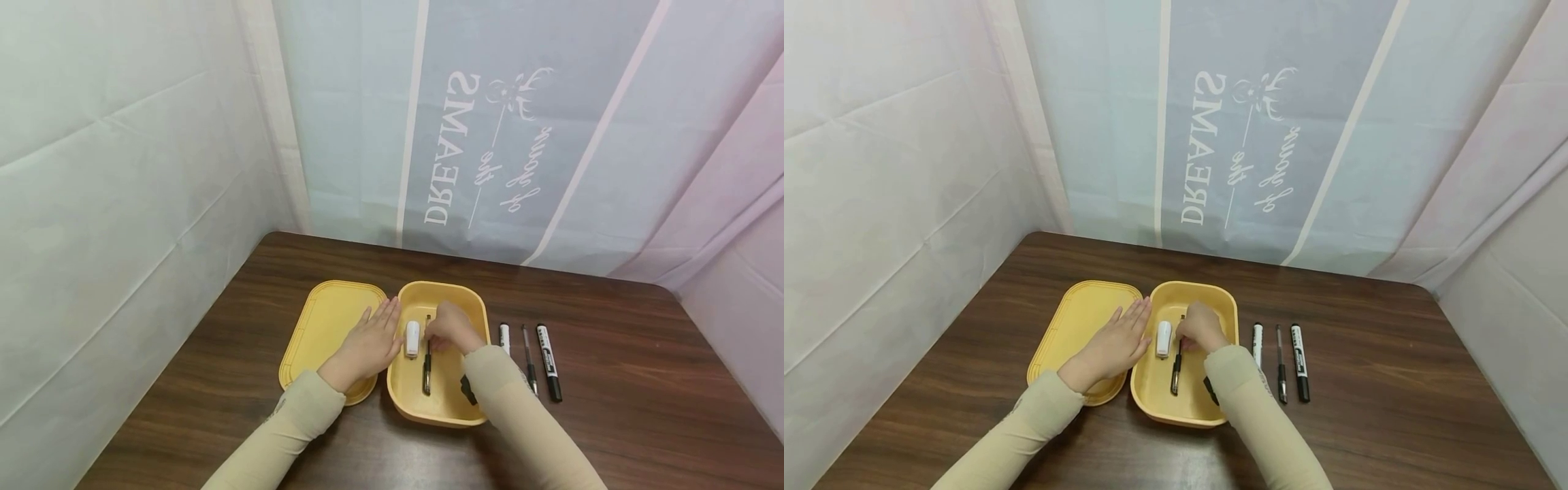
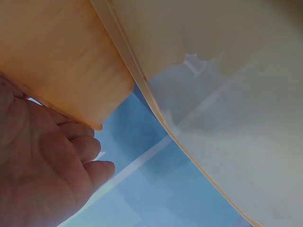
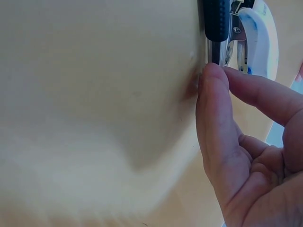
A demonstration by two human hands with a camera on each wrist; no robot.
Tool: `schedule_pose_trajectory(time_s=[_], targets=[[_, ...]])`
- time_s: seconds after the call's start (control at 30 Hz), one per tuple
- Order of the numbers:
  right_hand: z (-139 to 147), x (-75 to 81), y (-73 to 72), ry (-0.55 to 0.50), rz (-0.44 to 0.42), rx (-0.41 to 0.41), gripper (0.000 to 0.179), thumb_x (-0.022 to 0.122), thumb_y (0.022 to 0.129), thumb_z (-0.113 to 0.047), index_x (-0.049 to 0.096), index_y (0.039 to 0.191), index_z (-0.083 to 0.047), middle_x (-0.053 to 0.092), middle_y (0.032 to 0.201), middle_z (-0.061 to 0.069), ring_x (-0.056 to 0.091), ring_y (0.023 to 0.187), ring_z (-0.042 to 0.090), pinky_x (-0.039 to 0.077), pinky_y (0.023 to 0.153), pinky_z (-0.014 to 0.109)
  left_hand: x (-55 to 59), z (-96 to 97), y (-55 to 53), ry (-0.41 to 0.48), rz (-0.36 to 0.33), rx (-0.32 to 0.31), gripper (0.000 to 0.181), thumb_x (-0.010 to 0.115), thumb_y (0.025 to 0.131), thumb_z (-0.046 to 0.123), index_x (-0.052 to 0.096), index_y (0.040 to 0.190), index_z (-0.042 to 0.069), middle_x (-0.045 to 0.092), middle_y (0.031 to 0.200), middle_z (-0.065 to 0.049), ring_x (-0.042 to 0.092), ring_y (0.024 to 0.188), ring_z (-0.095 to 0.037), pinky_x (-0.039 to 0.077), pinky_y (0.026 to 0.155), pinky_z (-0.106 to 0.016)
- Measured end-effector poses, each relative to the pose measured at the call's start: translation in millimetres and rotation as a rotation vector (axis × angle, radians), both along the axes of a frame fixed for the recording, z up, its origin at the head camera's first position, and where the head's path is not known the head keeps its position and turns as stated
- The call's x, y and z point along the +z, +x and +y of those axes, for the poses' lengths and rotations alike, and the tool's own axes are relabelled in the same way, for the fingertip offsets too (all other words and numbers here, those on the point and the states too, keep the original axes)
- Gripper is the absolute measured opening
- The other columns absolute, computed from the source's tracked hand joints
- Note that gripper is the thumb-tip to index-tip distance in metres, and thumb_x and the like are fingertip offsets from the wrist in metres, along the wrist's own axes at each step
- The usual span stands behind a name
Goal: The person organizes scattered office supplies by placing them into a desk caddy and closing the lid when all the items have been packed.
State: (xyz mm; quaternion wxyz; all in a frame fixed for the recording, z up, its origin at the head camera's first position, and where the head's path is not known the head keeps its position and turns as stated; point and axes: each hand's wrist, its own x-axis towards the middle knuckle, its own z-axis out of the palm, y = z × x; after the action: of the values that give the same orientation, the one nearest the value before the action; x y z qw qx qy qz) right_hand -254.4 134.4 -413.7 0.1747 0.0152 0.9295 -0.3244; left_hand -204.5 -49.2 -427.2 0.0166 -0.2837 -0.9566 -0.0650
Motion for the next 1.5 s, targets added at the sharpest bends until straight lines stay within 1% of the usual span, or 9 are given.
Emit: schedule_pose_trajectory(time_s=[0.27,0.6,0.8,0.9,1.13,1.23,1.37,1.43,1.5], targets=[[3,-4.0,1.0,-0.017,-0.006,-0.004,0.011,0.07,0.07,0.002,0.065,0.061,0.004,0.064,0.054,0.011,0.064,0.048,0.02,0.054,0.049,0.03,1.4,1.1,2.0,0.003,-0.019,0.002,0.062,0.036,0.102,0.033,0.02,0.147,-0.005,0.02,0.154,-0.016,0.018,0.142,-0.029,0.019,0.112,-0.048],[9,-5.7,1.9,-0.133,-0.045,-0.04,0.011,0.069,0.072,0.003,0.064,0.062,0.006,0.064,0.055,0.011,0.063,0.047,0.02,0.055,0.049,0.032,1.4,1.6,3.7,0.004,-0.003,-0.007,0.062,0.036,0.102,0.033,0.02,0.147,-0.006,0.021,0.153,-0.017,0.017,0.142,-0.029,0.019,0.112,-0.049],[13,-1.9,1.0,-0.299,-0.156,-0.087,0.009,0.066,0.074,0.005,0.064,0.066,0.008,0.061,0.055,0.009,0.059,0.045,0.014,0.054,0.049,0.027,-0.5,1.4,2.4,0.01,-0.008,-0.004,0.062,0.036,0.102,0.034,0.02,0.147,-0.006,0.021,0.153,-0.017,0.018,0.141,-0.03,0.019,0.112,-0.049],[16,-0.2,0.0,-0.402,-0.215,-0.097,0.009,0.065,0.078,0.004,0.066,0.073,0.011,0.062,0.056,0.008,0.059,0.047,0.013,0.053,0.051,0.025,-1.6,1.3,2.0,0.014,-0.007,-0.004,0.062,0.037,0.101,0.034,0.02,0.147,-0.006,0.021,0.153,-0.017,0.018,0.141,-0.03,0.019,0.112,-0.049],[25,3.4,-4.7,-0.637,-0.332,-0.067,0.011,0.06,0.087,0.001,0.066,0.085,0.01,0.066,0.065,0.008,0.064,0.056,0.011,0.055,0.059,0.023,-0.1,0.5,3.3,0.015,-0.006,0.004,0.063,0.037,0.101,0.034,0.021,0.147,-0.006,0.02,0.154,-0.017,0.017,0.142,-0.029,0.018,0.112,-0.048],[29,5.3,-6.2,-0.733,-0.381,-0.049,0.015,0.056,0.09,0.001,0.064,0.095,0.013,0.068,0.069,0.007,0.066,0.061,0.011,0.055,0.062,0.022,1.1,0.5,3.4,0.019,-0.007,0.004,0.063,0.037,0.101,0.034,0.021,0.147,-0.006,0.021,0.153,-0.017,0.017,0.142,-0.029,0.018,0.112,-0.049],[32,7.8,-7.5,-0.842,-0.427,-0.026,0.029,0.05,0.093,0.001,0.053,0.115,0.02,0.069,0.075,0.007,0.067,0.067,0.011,0.055,0.068,0.022,2.5,0.9,3.2,0.022,-0.007,0.006,0.062,0.037,0.101,0.034,0.021,0.147,-0.006,0.021,0.153,-0.017,0.018,0.141,-0.03,0.018,0.112,-0.049],[32,9.3,-7.8,-0.878,-0.433,-0.022,0.029,0.049,0.094,0.002,0.052,0.116,0.02,0.07,0.077,0.007,0.068,0.069,0.012,0.055,0.069,0.022,3.0,1.2,3.2,0.027,-0.007,0.006,0.062,0.037,0.101,0.034,0.021,0.147,-0.006,0.021,0.153,-0.018,0.018,0.141,-0.03,0.018,0.112,-0.049],[32,11.3,-7.6,-0.902,-0.442,-0.032,0.022,0.05,0.093,0.002,0.058,0.109,0.015,0.07,0.077,0.007,0.068,0.069,0.012,0.055,0.069,0.022,3.7,1.4,3.2,0.03,-0.007,0.005,0.062,0.038,0.101,0.033,0.021,0.147,-0.006,0.021,0.153,-0.018,0.019,0.141,-0.031,0.018,0.112,-0.049]])
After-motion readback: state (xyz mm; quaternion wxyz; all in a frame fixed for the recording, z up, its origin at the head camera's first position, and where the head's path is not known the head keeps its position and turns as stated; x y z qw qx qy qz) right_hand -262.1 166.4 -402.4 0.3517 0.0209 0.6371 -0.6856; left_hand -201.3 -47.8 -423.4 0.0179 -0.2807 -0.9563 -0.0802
